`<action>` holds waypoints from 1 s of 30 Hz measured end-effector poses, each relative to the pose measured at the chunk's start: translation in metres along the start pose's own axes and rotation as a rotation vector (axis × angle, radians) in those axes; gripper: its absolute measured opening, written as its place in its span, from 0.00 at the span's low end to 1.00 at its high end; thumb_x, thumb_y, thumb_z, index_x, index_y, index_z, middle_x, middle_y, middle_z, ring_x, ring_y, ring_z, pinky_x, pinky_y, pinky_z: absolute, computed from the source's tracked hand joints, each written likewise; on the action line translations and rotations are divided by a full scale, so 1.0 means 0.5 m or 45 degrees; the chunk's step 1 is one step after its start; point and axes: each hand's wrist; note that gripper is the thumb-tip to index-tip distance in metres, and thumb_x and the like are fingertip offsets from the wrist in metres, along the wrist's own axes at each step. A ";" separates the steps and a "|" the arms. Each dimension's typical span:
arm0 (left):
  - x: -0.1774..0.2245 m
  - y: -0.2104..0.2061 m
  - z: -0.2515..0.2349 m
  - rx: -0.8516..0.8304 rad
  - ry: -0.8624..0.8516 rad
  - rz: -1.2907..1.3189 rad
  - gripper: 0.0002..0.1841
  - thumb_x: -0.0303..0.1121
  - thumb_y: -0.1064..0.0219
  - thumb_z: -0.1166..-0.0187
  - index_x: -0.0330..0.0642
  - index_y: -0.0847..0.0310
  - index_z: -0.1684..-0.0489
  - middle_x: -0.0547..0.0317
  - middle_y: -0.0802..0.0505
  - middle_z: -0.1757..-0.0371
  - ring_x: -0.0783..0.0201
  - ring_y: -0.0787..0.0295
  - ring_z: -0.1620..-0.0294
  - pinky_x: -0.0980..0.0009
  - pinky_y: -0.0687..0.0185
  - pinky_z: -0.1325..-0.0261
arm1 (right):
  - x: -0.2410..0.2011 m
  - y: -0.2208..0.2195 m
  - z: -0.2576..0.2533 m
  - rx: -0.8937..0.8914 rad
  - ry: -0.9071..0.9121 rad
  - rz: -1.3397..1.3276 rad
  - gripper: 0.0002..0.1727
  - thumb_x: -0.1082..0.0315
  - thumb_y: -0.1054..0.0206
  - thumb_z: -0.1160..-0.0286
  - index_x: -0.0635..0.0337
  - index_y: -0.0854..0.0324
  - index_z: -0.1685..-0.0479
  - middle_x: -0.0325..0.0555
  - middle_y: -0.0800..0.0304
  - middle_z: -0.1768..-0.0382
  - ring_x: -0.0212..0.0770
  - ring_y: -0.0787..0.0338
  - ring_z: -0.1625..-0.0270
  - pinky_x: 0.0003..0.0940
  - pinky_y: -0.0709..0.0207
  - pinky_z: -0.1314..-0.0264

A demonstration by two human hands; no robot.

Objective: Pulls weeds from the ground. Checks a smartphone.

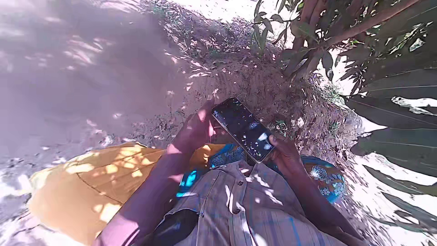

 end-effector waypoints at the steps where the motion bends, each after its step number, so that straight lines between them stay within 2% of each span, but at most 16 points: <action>1: 0.007 0.006 0.025 -0.004 -0.014 0.027 0.31 0.56 0.69 0.06 0.49 0.21 0.38 0.62 0.05 0.56 0.68 0.07 0.64 0.72 0.12 0.67 | 0.010 -0.002 0.011 -0.064 0.047 -0.002 0.12 0.76 0.46 0.20 0.62 0.15 0.57 0.42 0.05 0.64 0.32 0.05 0.67 0.29 0.09 0.64; 4: 0.019 0.013 0.087 -0.043 -0.096 0.040 0.27 0.50 0.68 0.05 0.49 0.21 0.41 0.62 0.05 0.54 0.67 0.06 0.59 0.71 0.08 0.61 | 0.031 0.000 0.037 -0.164 0.140 0.041 0.10 0.74 0.40 0.23 0.57 0.11 0.58 0.36 0.05 0.63 0.29 0.06 0.63 0.28 0.10 0.58; 8: 0.012 0.001 0.127 -0.074 -0.224 -0.015 0.21 0.40 0.65 0.05 0.50 0.22 0.46 0.69 0.07 0.59 0.75 0.08 0.60 0.76 0.10 0.57 | 0.049 0.035 0.059 -0.269 0.252 0.134 0.09 0.65 0.31 0.22 0.51 0.09 0.50 0.30 0.04 0.56 0.26 0.06 0.55 0.28 0.10 0.51; 10: -0.002 0.003 0.132 -0.215 -0.304 -0.037 0.19 0.41 0.60 0.08 0.52 0.20 0.44 0.72 0.06 0.55 0.76 0.08 0.54 0.76 0.10 0.49 | 0.057 0.063 0.067 -0.340 0.300 0.160 0.11 0.59 0.29 0.23 0.46 0.07 0.48 0.28 0.04 0.52 0.24 0.07 0.52 0.26 0.12 0.47; 12: -0.017 0.005 0.133 -0.346 -0.365 -0.092 0.18 0.47 0.53 0.08 0.54 0.19 0.38 0.73 0.06 0.51 0.75 0.08 0.50 0.75 0.10 0.45 | 0.062 0.087 0.078 -0.371 0.336 0.180 0.12 0.58 0.29 0.23 0.44 0.07 0.45 0.26 0.05 0.48 0.23 0.09 0.46 0.27 0.14 0.40; 14: -0.029 0.007 0.130 -0.425 -0.373 -0.172 0.22 0.56 0.47 0.11 0.57 0.19 0.33 0.73 0.06 0.48 0.75 0.08 0.48 0.76 0.10 0.46 | 0.067 0.108 0.090 -0.397 0.368 0.195 0.12 0.58 0.30 0.21 0.42 0.07 0.44 0.27 0.05 0.47 0.23 0.10 0.44 0.26 0.15 0.37; 15: -0.032 0.004 0.128 -0.441 -0.372 -0.212 0.22 0.58 0.47 0.12 0.58 0.18 0.33 0.73 0.06 0.48 0.76 0.08 0.49 0.77 0.11 0.48 | 0.068 0.117 0.095 -0.413 0.387 0.213 0.12 0.58 0.31 0.20 0.42 0.08 0.43 0.26 0.05 0.46 0.22 0.10 0.44 0.26 0.16 0.37; 17: -0.035 -0.005 0.126 -0.469 -0.369 -0.262 0.23 0.59 0.46 0.14 0.58 0.17 0.35 0.72 0.06 0.48 0.75 0.09 0.47 0.75 0.11 0.45 | 0.071 0.133 0.104 -0.425 0.414 0.245 0.13 0.57 0.32 0.19 0.43 0.08 0.42 0.26 0.05 0.46 0.22 0.10 0.44 0.25 0.15 0.39; 21: -0.038 -0.024 0.123 -0.464 -0.346 -0.281 0.24 0.55 0.49 0.11 0.52 0.19 0.32 0.70 0.06 0.47 0.73 0.08 0.45 0.73 0.10 0.43 | 0.071 0.146 0.119 -0.390 0.410 0.266 0.13 0.56 0.31 0.20 0.43 0.09 0.42 0.25 0.05 0.46 0.21 0.10 0.45 0.25 0.15 0.40; 24: -0.040 -0.033 0.119 -0.454 -0.304 -0.294 0.23 0.52 0.52 0.10 0.52 0.19 0.31 0.69 0.06 0.46 0.73 0.09 0.45 0.73 0.10 0.43 | 0.074 0.155 0.119 -0.400 0.403 0.258 0.14 0.56 0.32 0.19 0.43 0.09 0.41 0.25 0.05 0.46 0.20 0.10 0.44 0.24 0.15 0.39; 27: -0.048 -0.034 0.110 -0.492 -0.328 -0.286 0.22 0.48 0.53 0.08 0.52 0.18 0.30 0.70 0.09 0.40 0.73 0.11 0.41 0.72 0.11 0.40 | 0.083 0.166 0.120 -0.385 0.398 0.239 0.14 0.56 0.32 0.19 0.44 0.09 0.40 0.26 0.05 0.46 0.21 0.09 0.45 0.23 0.15 0.40; 30: -0.058 -0.036 0.097 -0.501 -0.364 -0.326 0.23 0.55 0.49 0.11 0.57 0.15 0.32 0.72 0.07 0.42 0.73 0.10 0.42 0.72 0.10 0.41 | 0.088 0.176 0.123 -0.356 0.384 0.225 0.15 0.56 0.31 0.20 0.43 0.09 0.40 0.25 0.05 0.45 0.21 0.10 0.44 0.24 0.15 0.39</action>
Point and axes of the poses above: each hand's wrist, its own z-axis away from the middle knuckle, its own y-axis out of the back of the hand, x = y × z
